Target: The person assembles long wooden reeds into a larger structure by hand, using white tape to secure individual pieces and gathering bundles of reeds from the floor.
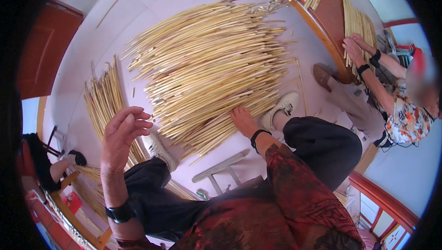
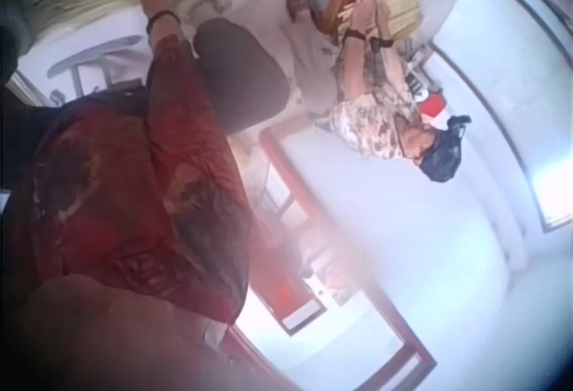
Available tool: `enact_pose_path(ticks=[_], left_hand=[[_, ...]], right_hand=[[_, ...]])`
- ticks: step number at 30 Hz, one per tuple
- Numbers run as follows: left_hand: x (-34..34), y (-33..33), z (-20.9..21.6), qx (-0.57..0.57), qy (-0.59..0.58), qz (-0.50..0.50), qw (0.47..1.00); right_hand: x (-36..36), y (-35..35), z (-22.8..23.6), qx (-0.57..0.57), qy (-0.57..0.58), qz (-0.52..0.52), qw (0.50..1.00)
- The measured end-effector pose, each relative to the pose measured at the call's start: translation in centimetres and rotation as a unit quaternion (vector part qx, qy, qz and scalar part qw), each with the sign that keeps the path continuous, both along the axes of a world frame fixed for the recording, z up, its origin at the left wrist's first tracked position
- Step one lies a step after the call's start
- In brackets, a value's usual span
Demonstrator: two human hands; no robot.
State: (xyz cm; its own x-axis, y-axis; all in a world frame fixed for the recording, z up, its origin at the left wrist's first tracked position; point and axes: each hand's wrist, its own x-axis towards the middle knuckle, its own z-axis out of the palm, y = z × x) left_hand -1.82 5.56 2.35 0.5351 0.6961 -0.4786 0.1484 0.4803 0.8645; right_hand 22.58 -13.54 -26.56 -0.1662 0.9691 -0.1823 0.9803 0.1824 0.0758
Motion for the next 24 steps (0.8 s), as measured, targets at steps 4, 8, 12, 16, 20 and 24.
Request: enact_pose_path(ticks=[4, 8, 12, 16, 20, 24], left_hand=[[-1.1, 0.0, 0.2, 0.017, 0.011, 0.024, 1.000], [-0.9, -0.1, -0.5, 0.015, 0.012, 0.001, 1.000], [-0.2, -0.4, -0.5, 0.051, 0.033, -0.056, 0.997], [-0.5, -1.0, -0.6, 0.048, 0.029, -0.051, 0.997], [-0.3, -1.1, -1.3, 0.077, 0.034, -0.051, 0.995], [-0.4, -1.2, -1.1, 0.108, 0.029, -0.063, 0.992]], right_hand=[[-0.6, 0.4, -0.5, 0.004, 0.022, 0.004, 1.000], [-0.4, -0.6, 0.0, -0.022, 0.022, -0.023, 0.999], [0.0, 2.1, -0.4, -0.033, 0.035, -0.012, 0.999], [0.7, 2.6, -1.5, -0.045, 0.040, -0.028, 0.998], [0.6, 3.1, -2.1, -0.022, 0.018, -0.026, 0.999], [0.7, 2.7, -0.1, -0.044, 0.032, -0.043, 0.998]])
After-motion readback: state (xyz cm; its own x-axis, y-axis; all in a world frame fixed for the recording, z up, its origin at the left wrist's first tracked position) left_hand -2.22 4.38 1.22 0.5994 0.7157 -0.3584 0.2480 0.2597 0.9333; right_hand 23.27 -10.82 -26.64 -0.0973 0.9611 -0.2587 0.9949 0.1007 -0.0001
